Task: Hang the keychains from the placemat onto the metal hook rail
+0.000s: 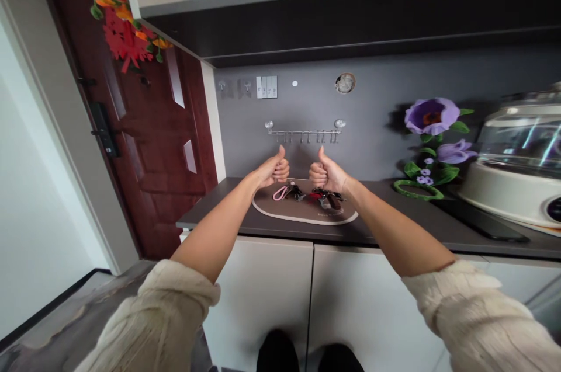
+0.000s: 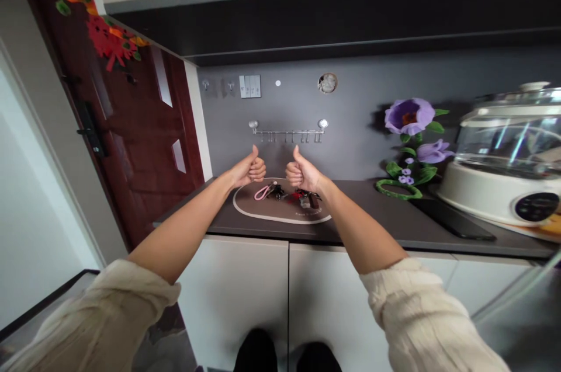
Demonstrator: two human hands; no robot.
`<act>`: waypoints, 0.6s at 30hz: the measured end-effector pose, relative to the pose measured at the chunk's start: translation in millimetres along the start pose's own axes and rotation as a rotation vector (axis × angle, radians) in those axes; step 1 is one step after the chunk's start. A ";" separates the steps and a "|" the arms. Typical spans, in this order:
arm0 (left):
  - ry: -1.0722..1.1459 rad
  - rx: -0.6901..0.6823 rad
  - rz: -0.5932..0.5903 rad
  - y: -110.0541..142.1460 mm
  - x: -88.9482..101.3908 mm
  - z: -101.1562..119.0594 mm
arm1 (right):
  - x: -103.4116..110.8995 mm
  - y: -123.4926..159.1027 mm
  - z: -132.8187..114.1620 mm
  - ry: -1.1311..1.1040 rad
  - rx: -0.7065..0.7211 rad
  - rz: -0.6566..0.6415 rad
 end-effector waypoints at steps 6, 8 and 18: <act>0.059 0.214 0.025 5.3 0.7 -56.0 | 11.6 5.6 42.7 -0.099 -0.045 0.087; 0.044 0.258 0.032 9.6 1.6 -74.2 | 14.3 8.9 55.3 -0.106 -0.066 0.090; 0.013 0.253 0.079 8.4 9.3 -76.9 | 18.1 7.5 56.8 -0.104 -0.068 0.104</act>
Point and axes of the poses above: each hand's wrist, its own y-axis away from the middle knuckle, its own x-axis out of the back of the hand, z = x × y, the point moved 6 cm from there along -y, towards the middle knuckle, and after that the axes turned 12 degrees about z, right-handed, at the moved point
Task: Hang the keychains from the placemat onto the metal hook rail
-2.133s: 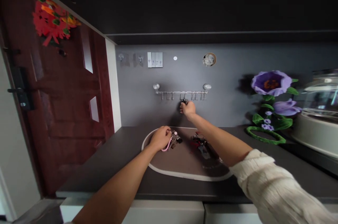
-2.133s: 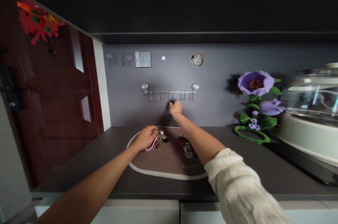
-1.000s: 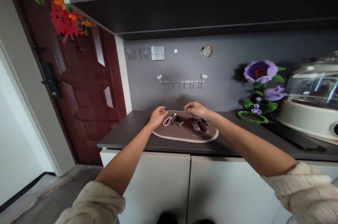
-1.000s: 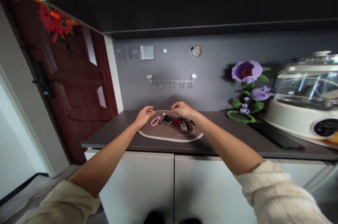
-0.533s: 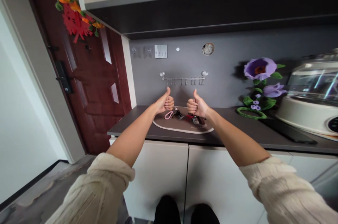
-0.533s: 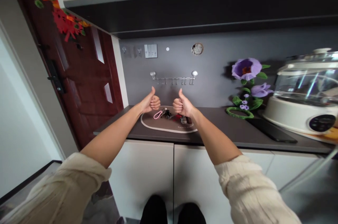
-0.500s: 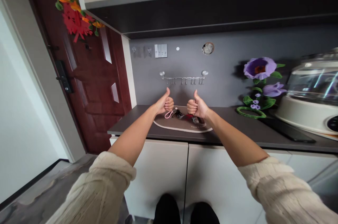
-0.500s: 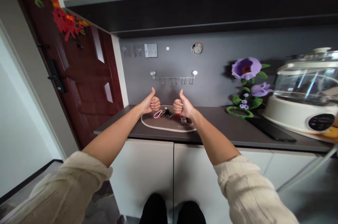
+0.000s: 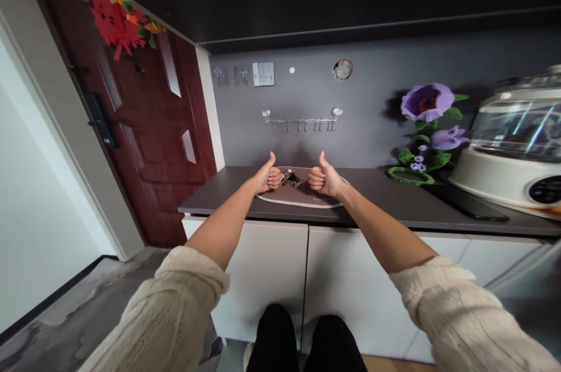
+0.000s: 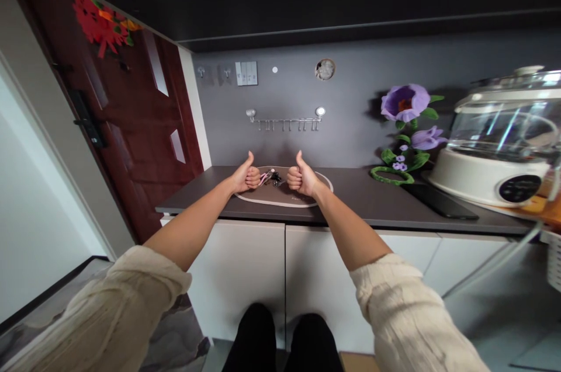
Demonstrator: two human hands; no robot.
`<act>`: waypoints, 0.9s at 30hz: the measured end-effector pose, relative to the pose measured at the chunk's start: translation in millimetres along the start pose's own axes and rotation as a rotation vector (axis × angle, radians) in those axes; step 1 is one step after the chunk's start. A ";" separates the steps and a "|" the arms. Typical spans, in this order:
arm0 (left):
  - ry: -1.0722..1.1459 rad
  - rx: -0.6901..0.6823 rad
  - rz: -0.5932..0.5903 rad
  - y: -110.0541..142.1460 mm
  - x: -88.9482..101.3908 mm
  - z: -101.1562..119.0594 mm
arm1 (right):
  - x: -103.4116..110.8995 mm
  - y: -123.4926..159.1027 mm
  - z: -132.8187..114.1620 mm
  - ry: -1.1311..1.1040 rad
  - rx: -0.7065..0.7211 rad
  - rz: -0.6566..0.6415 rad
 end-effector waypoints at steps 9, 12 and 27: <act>-0.162 -0.364 0.330 -13.1 19.1 22.5 | -13.6 -18.3 -11.9 0.014 0.102 0.000; -0.325 -0.495 0.472 -19.6 26.5 25.5 | -17.5 -29.2 -13.6 -0.002 0.168 0.076; -0.834 -0.626 0.532 -45.3 23.3 -3.4 | 6.5 -72.0 4.8 0.365 0.488 0.536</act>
Point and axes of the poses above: each hand's wrist, its own y-axis away from the middle knuckle, its own x-axis out of the back of the hand, z = x × y, the point moved 6 cm from there along -y, towards the middle knuckle, and after that the axes turned 12 degrees about z, right-handed, at the moved point
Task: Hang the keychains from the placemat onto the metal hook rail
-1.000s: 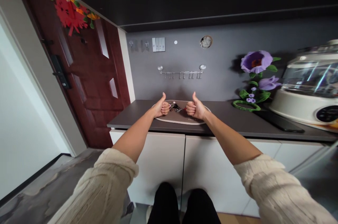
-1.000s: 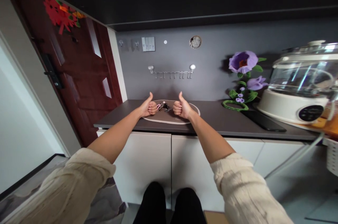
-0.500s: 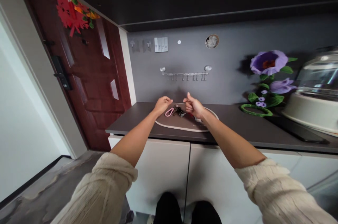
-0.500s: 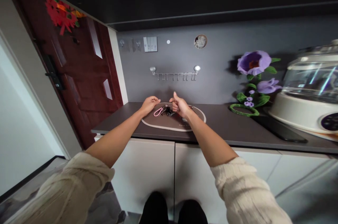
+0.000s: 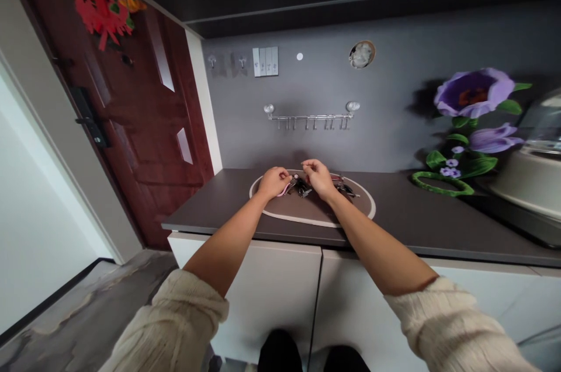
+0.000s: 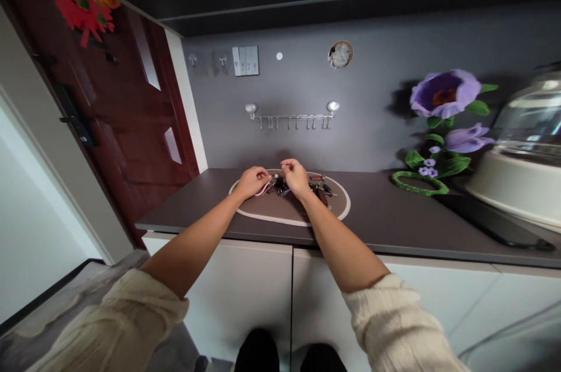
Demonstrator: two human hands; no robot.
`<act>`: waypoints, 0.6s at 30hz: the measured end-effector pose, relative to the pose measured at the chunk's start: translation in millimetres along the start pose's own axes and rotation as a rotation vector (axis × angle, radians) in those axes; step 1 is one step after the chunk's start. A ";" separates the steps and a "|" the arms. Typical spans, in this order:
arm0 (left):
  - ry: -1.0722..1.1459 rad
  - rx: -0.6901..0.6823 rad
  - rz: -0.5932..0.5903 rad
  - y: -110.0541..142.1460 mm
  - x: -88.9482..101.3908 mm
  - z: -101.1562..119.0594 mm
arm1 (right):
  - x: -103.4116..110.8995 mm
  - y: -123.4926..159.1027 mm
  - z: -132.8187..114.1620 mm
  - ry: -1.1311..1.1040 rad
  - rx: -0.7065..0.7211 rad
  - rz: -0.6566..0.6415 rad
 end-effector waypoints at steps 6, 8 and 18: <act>-0.094 -0.018 -0.153 4.1 -3.8 -4.5 | -1.4 0.6 3.5 0.246 0.129 -0.021; -0.123 -0.077 -0.166 5.2 -2.7 -1.3 | -1.8 2.0 2.8 0.293 0.153 -0.020; -0.345 -0.215 -0.108 5.2 0.7 7.5 | -1.2 6.2 -2.8 0.334 0.237 0.017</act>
Point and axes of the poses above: each hand's wrist, its own y-axis away from the middle knuckle, its own x-axis out of the back of the hand, z = x × y, the point moved 6 cm from there along -y, towards the middle knuckle, and after that the axes turned 12 degrees about z, right-handed, at the moved point
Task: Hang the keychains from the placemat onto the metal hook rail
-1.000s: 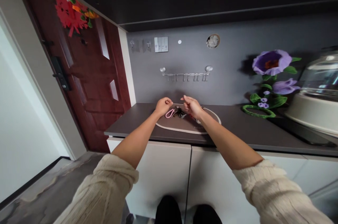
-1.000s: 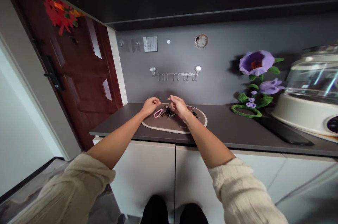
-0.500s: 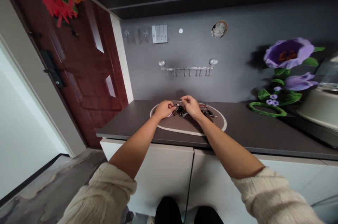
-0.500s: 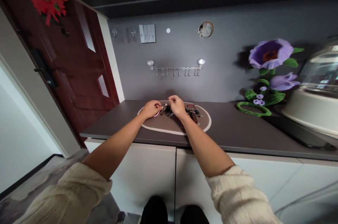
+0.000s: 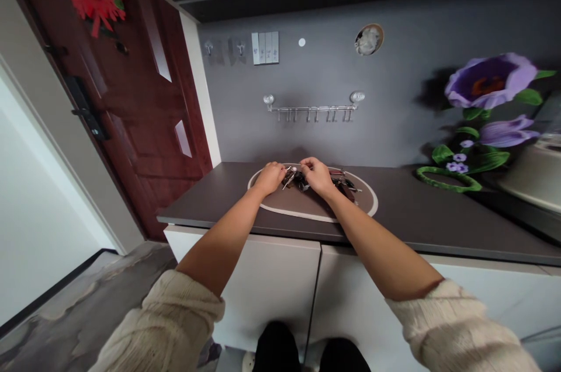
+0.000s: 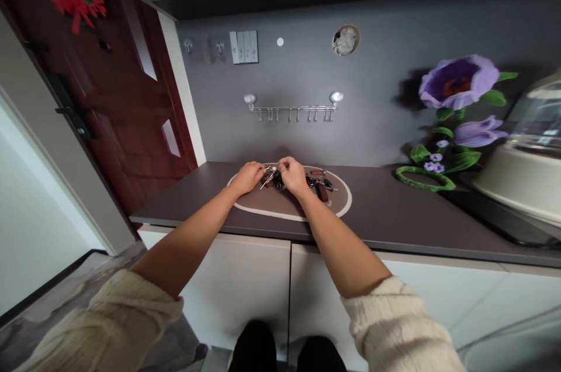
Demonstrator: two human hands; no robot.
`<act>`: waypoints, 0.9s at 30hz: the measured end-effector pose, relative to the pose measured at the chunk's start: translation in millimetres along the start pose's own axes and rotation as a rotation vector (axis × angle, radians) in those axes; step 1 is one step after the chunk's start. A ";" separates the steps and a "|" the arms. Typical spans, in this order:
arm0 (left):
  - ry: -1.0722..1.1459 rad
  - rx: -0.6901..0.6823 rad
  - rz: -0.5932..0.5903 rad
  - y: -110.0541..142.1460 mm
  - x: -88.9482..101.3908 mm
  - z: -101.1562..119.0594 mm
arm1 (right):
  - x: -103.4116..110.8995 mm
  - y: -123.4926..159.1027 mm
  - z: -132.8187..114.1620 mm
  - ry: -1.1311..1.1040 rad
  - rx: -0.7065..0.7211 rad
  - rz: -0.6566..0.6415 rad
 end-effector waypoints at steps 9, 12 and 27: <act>0.011 0.027 0.070 -4.8 -0.4 -3.3 | 1.3 1.9 -7.6 0.016 0.043 0.001; 0.022 0.031 0.103 -6.3 3.1 -3.0 | 0.5 2.9 -10.9 0.018 0.071 -0.009; 0.108 0.016 0.247 -9.4 16.4 3.9 | -3.6 4.5 -23.6 0.023 0.217 0.008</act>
Point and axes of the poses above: each hand's wrist, its own y-axis away from the middle knuckle, its own x-axis out of the back of the hand, z = x × y, the point moved 6 cm from there along -y, towards the middle knuckle, and after that the axes turned 12 degrees about z, right-handed, at the moved point
